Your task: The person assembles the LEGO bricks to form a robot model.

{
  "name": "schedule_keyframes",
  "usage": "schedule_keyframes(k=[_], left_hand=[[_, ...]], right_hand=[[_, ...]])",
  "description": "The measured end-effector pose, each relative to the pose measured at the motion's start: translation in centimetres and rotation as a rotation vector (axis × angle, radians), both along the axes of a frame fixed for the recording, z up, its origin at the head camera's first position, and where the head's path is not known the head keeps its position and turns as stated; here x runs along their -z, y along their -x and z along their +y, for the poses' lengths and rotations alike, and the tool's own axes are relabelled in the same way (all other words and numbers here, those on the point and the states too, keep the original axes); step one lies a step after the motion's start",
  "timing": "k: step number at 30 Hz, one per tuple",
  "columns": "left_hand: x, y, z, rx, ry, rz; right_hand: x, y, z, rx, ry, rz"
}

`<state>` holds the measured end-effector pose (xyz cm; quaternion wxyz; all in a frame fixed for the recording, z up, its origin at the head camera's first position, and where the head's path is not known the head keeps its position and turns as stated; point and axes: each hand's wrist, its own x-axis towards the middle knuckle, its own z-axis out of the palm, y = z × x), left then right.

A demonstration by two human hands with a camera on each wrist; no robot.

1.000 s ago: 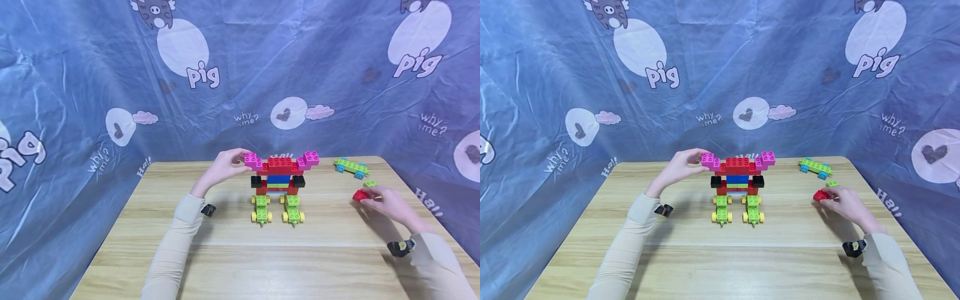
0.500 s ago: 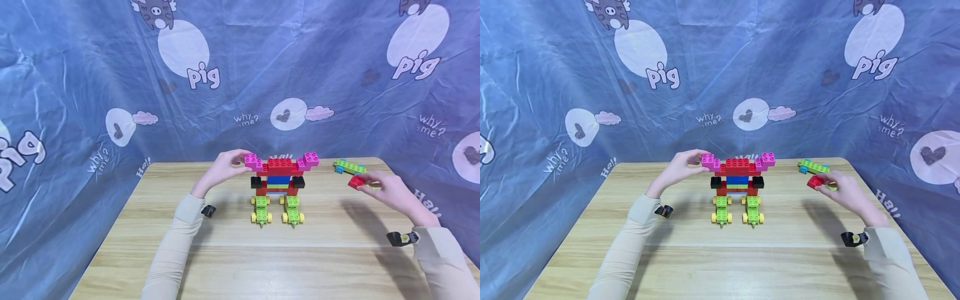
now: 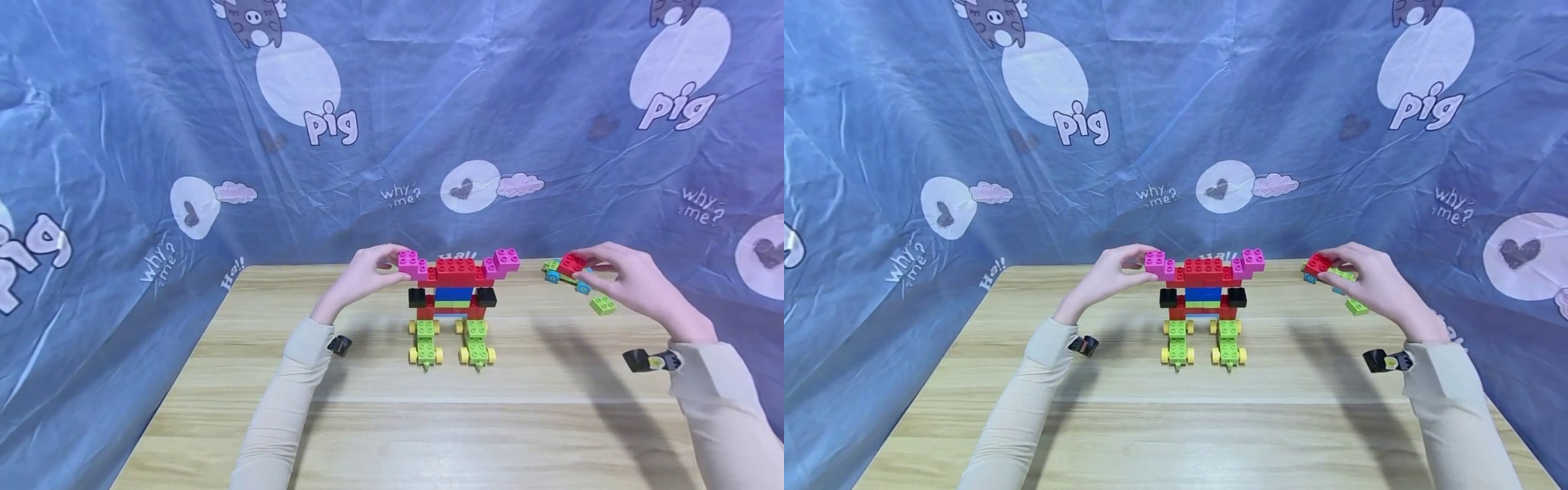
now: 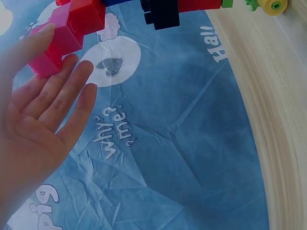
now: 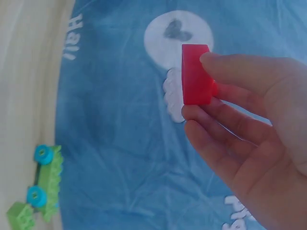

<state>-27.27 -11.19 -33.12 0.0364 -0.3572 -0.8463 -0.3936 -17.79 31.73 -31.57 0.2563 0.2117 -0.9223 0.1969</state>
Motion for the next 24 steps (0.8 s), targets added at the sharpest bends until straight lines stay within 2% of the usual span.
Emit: schedule_keyframes(k=[13, 24], left_hand=[[0.0, -0.3, 0.0, 0.012, -0.034, -0.021], [0.1, -0.2, 0.1, 0.012, -0.045, -0.028]], right_hand=[[-3.3, 1.2, -3.2, -0.092, -0.039, 0.077], [-4.9, 2.0, -5.9, -0.147, -0.083, 0.059]])
